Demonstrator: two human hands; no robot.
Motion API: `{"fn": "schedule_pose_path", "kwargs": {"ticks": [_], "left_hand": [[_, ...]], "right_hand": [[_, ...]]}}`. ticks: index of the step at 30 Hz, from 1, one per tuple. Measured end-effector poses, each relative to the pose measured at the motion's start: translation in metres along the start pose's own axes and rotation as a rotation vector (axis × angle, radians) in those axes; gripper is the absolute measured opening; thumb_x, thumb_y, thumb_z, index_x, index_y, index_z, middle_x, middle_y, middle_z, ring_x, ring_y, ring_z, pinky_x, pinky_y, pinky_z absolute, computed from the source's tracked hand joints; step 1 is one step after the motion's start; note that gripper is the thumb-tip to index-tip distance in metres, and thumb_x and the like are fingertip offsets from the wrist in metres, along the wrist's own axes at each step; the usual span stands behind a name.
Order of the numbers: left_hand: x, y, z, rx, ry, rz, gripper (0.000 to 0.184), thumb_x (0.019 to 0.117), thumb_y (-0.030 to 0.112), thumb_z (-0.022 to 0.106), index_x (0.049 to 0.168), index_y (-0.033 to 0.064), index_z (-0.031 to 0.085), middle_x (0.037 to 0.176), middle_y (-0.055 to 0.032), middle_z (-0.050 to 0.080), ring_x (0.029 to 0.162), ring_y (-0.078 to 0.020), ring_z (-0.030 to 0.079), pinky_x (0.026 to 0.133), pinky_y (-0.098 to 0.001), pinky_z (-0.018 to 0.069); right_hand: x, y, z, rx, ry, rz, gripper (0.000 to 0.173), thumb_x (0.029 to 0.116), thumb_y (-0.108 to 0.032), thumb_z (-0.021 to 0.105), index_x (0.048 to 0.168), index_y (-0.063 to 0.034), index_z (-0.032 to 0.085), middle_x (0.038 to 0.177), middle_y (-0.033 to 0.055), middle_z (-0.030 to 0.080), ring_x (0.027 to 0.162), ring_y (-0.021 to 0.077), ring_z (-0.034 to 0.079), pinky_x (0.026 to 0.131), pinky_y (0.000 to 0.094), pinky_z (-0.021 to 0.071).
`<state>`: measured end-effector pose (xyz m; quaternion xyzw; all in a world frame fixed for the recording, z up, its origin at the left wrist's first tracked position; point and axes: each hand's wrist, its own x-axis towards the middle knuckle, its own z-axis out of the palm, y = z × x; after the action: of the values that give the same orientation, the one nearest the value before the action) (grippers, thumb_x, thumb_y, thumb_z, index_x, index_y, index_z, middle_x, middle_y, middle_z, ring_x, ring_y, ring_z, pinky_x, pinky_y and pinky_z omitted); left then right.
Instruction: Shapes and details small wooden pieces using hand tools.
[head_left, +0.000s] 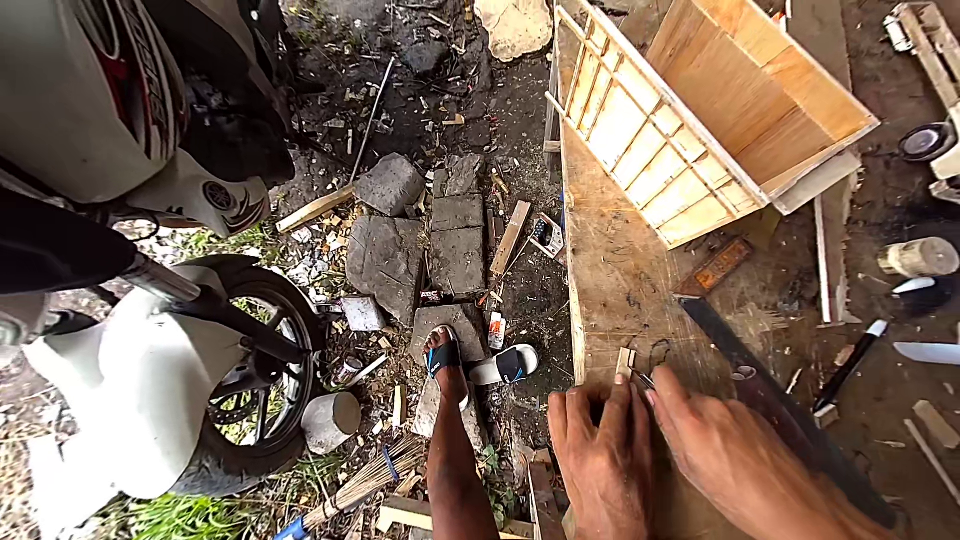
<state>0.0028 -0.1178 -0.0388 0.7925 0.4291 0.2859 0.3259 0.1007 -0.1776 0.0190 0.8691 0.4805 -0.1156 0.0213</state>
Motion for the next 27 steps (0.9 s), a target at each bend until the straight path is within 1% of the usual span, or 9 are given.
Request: {"fn": "schedule_pose_path", "kwargs": {"ticks": [4,9,13,16,23,27], "left_hand": [[-0.001,-0.002,0.001,-0.009,0.004,0.01,0.012,0.0849,0.021,0.075,0.089,0.0151,0.084,0.079,-0.0018,0.067,0.081,-0.0151,0.061,0.073,-0.0264,0.0496],[-0.001,-0.005,0.001,-0.063,0.005,0.013,0.011,0.085,0.02,0.076,0.09,0.0145,0.084,0.081,-0.0018,0.068,0.083,-0.0141,0.061,0.075,-0.0247,0.0494],[-0.001,-0.006,0.001,-0.081,0.011,-0.006,0.011,0.0843,0.019,0.076,0.091,0.0142,0.084,0.081,-0.0007,0.068,0.084,-0.0126,0.061,0.075,-0.0238,0.0489],[-0.001,-0.006,0.002,-0.095,0.013,-0.013,0.012,0.0847,0.019,0.077,0.091,0.0137,0.084,0.08,0.0003,0.067,0.083,-0.0117,0.06,0.074,-0.0232,0.0481],[-0.001,-0.005,0.001,-0.107,0.001,-0.028,0.011,0.0845,0.018,0.077,0.091,0.0143,0.085,0.079,0.0005,0.066,0.083,-0.0105,0.059,0.074,-0.0219,0.0472],[-0.001,-0.005,0.002,-0.11,0.006,-0.029,0.011,0.0843,0.018,0.077,0.091,0.0145,0.085,0.079,0.0004,0.066,0.083,-0.0108,0.059,0.074,-0.0223,0.047]], "right_hand": [[-0.008,0.004,-0.001,0.029,-0.039,-0.003,0.028,0.1016,-0.02,0.048,0.101,-0.0001,0.067,0.053,0.0081,0.056,0.043,0.0291,0.061,0.039,0.0419,0.0484],[-0.009,0.016,0.007,0.163,0.064,-0.015,0.033,0.1026,-0.027,0.043,0.097,-0.0022,0.064,0.053,0.0051,0.053,0.041,0.0237,0.058,0.037,0.0386,0.0458],[-0.001,0.013,0.007,0.138,0.078,-0.036,0.033,0.1024,-0.027,0.042,0.093,-0.0038,0.063,0.051,0.0034,0.051,0.04,0.0226,0.057,0.036,0.0366,0.0448],[0.001,0.016,0.008,0.114,0.06,-0.055,0.033,0.1025,-0.028,0.042,0.094,-0.0049,0.063,0.051,0.0029,0.051,0.04,0.0227,0.057,0.036,0.037,0.0441],[0.004,0.016,0.009,0.103,0.068,-0.076,0.034,0.1024,-0.028,0.042,0.095,-0.0038,0.065,0.05,0.003,0.05,0.039,0.0229,0.056,0.036,0.0372,0.0441],[0.005,0.014,0.006,0.088,0.041,-0.066,0.033,0.1027,-0.027,0.042,0.094,-0.0045,0.064,0.05,0.0034,0.05,0.04,0.0235,0.057,0.036,0.0375,0.0447]]}}
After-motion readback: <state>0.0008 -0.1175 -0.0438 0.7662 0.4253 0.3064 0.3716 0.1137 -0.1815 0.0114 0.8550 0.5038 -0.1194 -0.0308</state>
